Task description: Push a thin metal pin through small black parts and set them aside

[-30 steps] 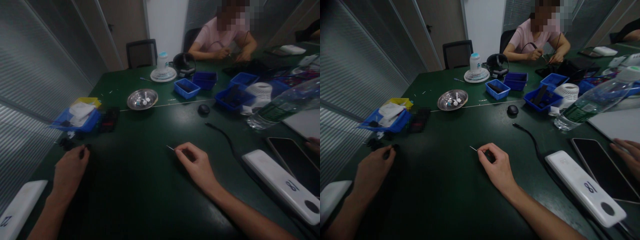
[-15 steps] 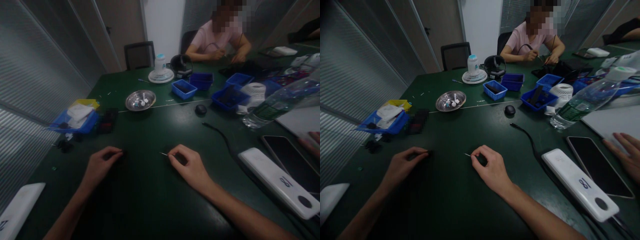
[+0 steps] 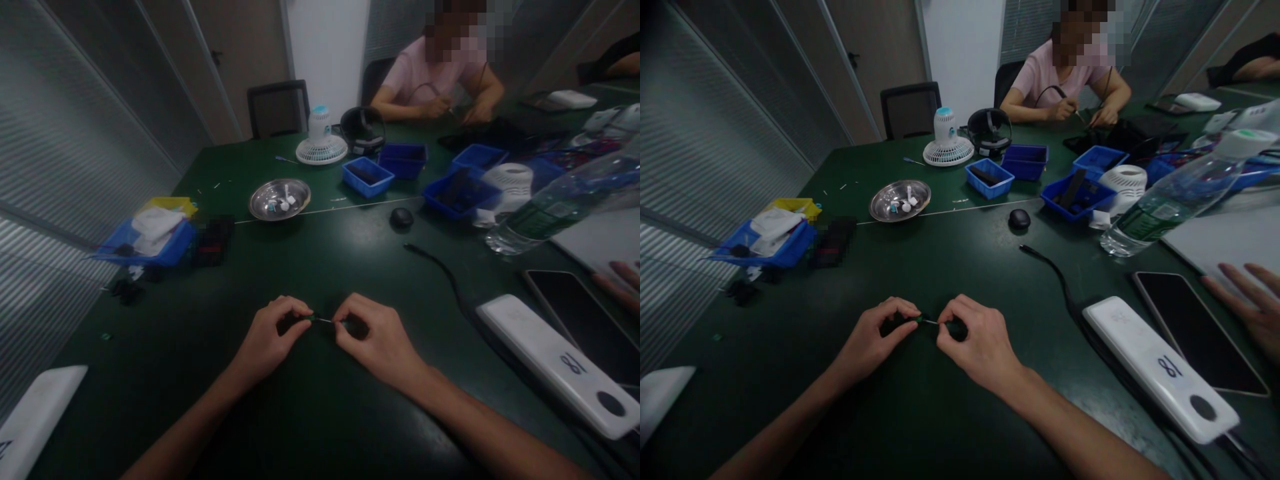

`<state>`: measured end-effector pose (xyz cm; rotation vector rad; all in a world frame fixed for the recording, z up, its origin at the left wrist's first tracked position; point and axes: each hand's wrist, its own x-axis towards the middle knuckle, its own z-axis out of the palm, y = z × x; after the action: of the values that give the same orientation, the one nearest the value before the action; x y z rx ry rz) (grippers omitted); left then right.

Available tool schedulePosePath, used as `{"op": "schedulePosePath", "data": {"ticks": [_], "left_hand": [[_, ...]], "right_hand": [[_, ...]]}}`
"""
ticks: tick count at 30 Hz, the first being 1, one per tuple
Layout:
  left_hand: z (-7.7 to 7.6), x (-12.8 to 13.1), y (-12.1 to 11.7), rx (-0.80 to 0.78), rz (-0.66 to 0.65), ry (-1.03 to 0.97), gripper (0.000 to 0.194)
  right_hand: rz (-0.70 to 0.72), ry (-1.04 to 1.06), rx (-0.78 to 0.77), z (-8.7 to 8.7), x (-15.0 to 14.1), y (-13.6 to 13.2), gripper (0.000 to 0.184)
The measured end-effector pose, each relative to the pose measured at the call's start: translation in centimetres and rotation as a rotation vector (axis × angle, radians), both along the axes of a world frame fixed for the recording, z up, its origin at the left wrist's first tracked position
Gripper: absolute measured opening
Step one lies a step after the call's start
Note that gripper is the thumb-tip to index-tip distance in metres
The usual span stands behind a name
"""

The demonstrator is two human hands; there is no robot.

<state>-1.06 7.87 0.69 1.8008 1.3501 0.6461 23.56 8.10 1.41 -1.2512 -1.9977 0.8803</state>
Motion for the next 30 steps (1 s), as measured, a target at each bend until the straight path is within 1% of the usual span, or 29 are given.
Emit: {"op": "schedulePosePath", "data": {"ticks": [5, 10, 17, 24, 30], "left_hand": [[-0.12, -0.03, -0.01, 0.005, -0.054, -0.048, 0.016], [-0.32, -0.18, 0.01, 0.01, -0.053, -0.039, 0.022], [-0.68, -0.28, -0.01, 0.007, -0.04, -0.064, 0.024], [-0.43, 0.14, -0.15, -0.056, -0.101, -0.128, 0.032], [-0.53, 0.05, -0.19, -0.037, -0.095, -0.077, 0.039]], "right_hand": [[0.034, -0.041, 0.021, -0.4, 0.0, -0.15, 0.006], [0.064, -0.051, 0.02, -0.46, -0.05, -0.19, 0.007], [0.111, -0.084, 0.033, -0.49, -0.13, -0.3, 0.009], [0.179, -0.098, 0.049, -0.66, -0.36, -0.39, 0.012], [0.136, -0.034, 0.034, -0.56, -0.12, -0.34, 0.013]]}}
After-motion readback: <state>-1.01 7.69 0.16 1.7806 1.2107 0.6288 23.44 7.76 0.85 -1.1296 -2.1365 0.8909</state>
